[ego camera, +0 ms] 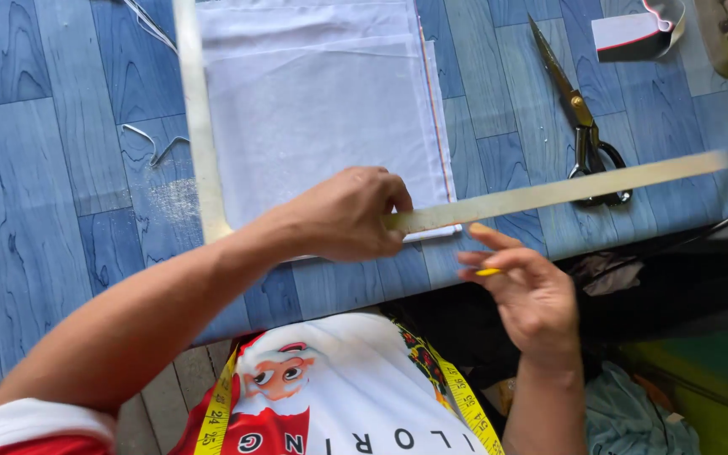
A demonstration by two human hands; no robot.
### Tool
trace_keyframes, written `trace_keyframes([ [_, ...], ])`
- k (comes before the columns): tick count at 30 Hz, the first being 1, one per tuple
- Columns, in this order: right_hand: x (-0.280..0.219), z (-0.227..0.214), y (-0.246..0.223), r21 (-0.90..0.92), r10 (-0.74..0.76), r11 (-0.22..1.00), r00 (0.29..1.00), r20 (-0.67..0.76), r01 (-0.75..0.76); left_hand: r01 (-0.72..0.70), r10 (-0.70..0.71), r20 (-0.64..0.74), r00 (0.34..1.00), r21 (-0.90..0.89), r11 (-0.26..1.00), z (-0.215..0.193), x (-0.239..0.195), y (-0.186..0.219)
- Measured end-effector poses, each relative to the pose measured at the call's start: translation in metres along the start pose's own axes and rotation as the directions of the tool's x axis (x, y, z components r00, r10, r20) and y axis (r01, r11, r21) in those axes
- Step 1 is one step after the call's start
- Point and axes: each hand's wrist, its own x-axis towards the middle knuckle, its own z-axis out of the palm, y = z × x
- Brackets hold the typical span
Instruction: Measuring, marking, and cutting fabric components on a cutting table using tailoring tools
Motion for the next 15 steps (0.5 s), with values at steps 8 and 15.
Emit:
trace_keyframes([
  [8,0.087,0.065,-0.013,0.259,-0.038,0.966,0.992,0.118,0.006,-0.163,0.077,-0.513,0.855,-0.124,0.979,-0.012,-0.019,0.025],
  [15,0.147,0.086,-0.012,0.303,0.138,0.945,0.989,-0.044,-0.119,-0.351,0.459,-0.473,0.752,0.302,0.886,0.018,-0.098,-0.003],
])
